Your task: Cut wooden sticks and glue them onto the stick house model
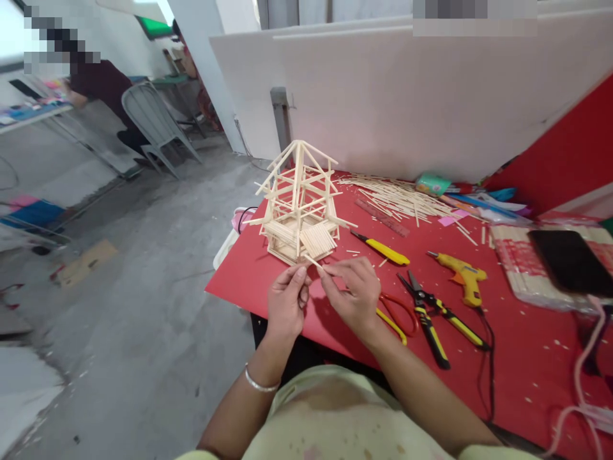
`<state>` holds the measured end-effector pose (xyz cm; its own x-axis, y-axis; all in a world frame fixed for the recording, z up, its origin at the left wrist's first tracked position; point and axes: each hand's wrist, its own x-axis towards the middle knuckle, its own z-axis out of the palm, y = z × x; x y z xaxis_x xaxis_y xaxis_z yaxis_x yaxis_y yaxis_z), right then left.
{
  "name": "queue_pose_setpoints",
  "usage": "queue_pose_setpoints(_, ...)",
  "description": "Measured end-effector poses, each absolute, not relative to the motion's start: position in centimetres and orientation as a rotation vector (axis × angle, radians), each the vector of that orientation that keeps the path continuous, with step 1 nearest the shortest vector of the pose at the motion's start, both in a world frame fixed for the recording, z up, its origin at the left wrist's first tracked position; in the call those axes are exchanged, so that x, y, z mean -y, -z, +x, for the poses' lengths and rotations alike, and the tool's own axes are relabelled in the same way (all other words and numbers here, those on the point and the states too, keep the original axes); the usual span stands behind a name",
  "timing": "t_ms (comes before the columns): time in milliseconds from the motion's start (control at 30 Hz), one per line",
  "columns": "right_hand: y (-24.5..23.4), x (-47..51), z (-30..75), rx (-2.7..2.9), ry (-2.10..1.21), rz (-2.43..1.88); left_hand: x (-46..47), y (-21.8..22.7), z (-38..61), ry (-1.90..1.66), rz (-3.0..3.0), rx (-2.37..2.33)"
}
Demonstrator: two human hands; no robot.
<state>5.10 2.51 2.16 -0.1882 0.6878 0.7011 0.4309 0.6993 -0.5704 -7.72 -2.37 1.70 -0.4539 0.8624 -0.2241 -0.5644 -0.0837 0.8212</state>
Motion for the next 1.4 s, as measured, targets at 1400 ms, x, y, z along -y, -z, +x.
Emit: queue_pose_setpoints(1400,0.9,-4.6,2.4,1.796,-0.062,-0.802,1.6,-1.3,-9.2,-1.738,0.365,-1.202)
